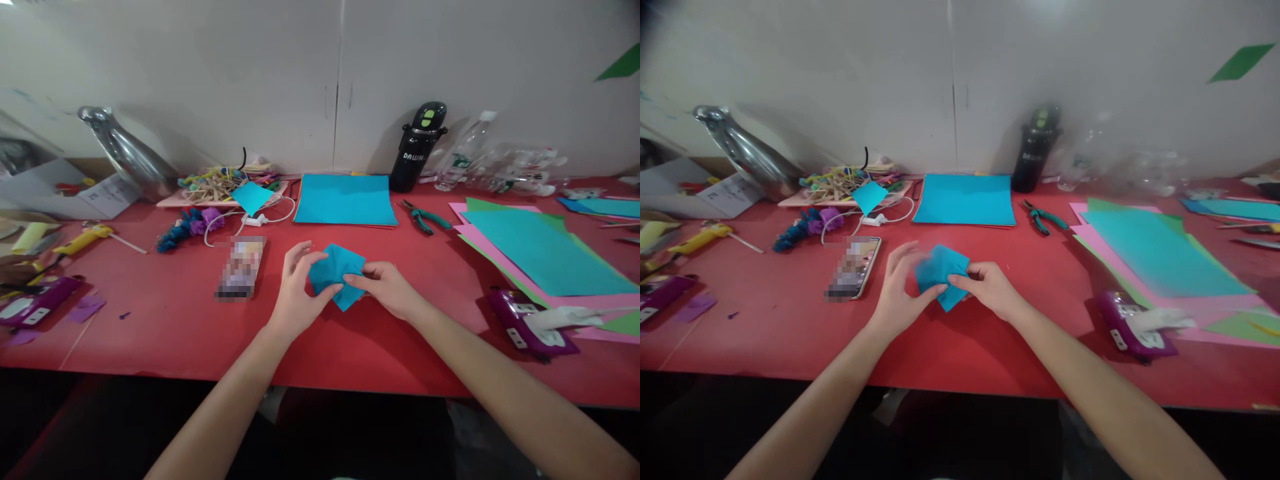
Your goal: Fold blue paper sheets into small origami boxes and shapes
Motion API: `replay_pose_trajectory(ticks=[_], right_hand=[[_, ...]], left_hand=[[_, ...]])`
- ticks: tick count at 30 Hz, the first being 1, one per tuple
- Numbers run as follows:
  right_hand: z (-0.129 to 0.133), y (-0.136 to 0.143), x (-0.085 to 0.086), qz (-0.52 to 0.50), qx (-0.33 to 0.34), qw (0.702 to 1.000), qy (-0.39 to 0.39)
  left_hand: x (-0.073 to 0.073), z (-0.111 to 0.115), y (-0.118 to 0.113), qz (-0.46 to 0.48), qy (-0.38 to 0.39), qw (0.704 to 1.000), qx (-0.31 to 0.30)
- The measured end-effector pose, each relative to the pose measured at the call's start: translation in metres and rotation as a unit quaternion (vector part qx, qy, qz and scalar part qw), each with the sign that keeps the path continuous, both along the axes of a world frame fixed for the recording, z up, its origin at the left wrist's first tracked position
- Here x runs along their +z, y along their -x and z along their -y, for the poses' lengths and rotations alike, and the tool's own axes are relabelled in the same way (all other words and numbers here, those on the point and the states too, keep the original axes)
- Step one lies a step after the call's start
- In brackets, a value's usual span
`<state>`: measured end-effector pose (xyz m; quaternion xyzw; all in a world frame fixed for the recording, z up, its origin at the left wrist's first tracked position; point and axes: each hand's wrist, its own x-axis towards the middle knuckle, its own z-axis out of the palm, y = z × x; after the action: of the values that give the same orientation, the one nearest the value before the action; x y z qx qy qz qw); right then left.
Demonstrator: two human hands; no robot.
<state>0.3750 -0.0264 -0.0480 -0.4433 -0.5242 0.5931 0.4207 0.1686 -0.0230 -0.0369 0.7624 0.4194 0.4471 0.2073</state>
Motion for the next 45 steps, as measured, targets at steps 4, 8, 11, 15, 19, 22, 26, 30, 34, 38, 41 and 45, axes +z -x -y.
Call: replay_pose_trajectory(ticks=[4,8,11,15,19,22,26,30,34,38,41,45], right_hand=[[0.002,0.000,0.006,0.004,0.009,0.999,-0.045],[0.009,0.004,0.017,0.052,0.021,0.992,-0.116],[0.015,0.007,0.021,0.115,0.001,0.971,-0.212],[0.019,0.007,0.020,0.223,-0.036,0.903,-0.365],[0.017,0.003,0.014,0.341,-0.026,0.826,-0.448],[0.014,0.001,0.011,0.392,0.003,0.800,-0.453],[0.009,0.000,0.005,0.405,0.053,0.799,-0.441],[0.003,-0.002,-0.003,0.408,0.100,0.809,-0.411],[0.000,-0.005,-0.007,0.403,0.111,0.822,-0.387],[-0.002,-0.010,-0.007,0.382,0.105,0.847,-0.354],[-0.003,-0.014,-0.003,0.373,0.126,0.853,-0.342],[-0.006,-0.015,0.002,0.341,0.142,0.867,-0.335]], left_hand=[[0.005,0.007,-0.002,-0.128,-0.076,0.989,-0.005],[0.002,0.007,-0.003,-0.074,-0.043,0.994,-0.061],[0.001,0.006,-0.004,-0.005,-0.010,0.998,-0.064],[0.004,0.007,-0.008,0.158,0.134,0.974,-0.095],[0.004,0.004,-0.010,0.275,0.244,0.921,-0.132],[0.001,0.001,-0.007,0.295,0.279,0.900,-0.156],[-0.005,-0.001,-0.003,0.208,0.285,0.922,-0.156],[-0.009,-0.004,0.003,0.023,0.165,0.982,-0.095],[-0.008,-0.009,0.011,-0.126,0.023,0.988,-0.088],[-0.003,-0.012,0.017,-0.180,0.030,0.974,-0.132],[0.001,-0.013,0.019,-0.152,0.084,0.967,-0.187],[0.002,-0.015,0.020,-0.124,0.125,0.969,-0.171]])
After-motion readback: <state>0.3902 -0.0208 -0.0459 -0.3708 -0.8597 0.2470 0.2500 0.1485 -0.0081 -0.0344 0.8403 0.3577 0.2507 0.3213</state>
